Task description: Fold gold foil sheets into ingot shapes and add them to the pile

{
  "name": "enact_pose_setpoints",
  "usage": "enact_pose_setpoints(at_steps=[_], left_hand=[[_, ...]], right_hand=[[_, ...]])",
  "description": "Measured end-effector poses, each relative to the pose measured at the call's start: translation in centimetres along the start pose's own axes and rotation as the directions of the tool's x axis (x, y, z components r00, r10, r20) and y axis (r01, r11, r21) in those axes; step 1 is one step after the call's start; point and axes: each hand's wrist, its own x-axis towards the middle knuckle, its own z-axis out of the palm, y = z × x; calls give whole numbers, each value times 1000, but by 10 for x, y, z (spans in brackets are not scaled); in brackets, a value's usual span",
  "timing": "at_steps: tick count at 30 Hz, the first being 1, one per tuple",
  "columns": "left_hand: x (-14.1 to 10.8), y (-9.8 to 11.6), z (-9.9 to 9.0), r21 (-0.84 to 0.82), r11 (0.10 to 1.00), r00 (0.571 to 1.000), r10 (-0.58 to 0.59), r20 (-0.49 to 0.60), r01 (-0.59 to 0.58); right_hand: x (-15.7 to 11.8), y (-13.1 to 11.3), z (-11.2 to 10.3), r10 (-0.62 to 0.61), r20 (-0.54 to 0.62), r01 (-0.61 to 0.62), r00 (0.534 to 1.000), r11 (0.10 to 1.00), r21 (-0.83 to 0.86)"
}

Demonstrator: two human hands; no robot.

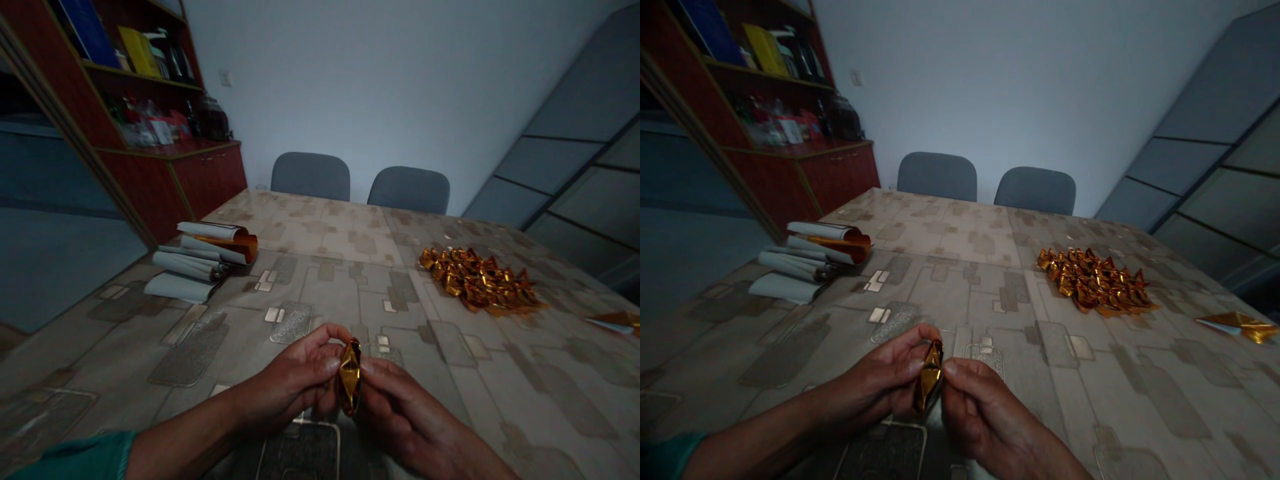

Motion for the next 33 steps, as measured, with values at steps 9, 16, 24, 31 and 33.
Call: enact_pose_setpoints(at_steps=[9, 16, 24, 31, 33], left_hand=[[0, 1, -2, 7, 1000, 1000, -25, -19, 25], [0, 1, -1, 14, 999, 998, -43, -38, 44], [1, -2, -1, -49, 997, 996, -59, -65, 56], [0, -3, 0, -31, 999, 997, -43, -70, 41], [0, -4, -1, -31, 999, 997, -41, -66, 39]], right_hand=[[0, 8, 1, -39, -110, 52, 993, 991, 121], [-3, 4, 8, 1, -146, 19, 989, 990, 139], [-4, 7, 4, -20, -202, 45, 979, 992, 121], [-1, 8, 6, -15, -158, 40, 987, 986, 159], [1, 9, 6, -20, -144, 41, 989, 989, 145]])
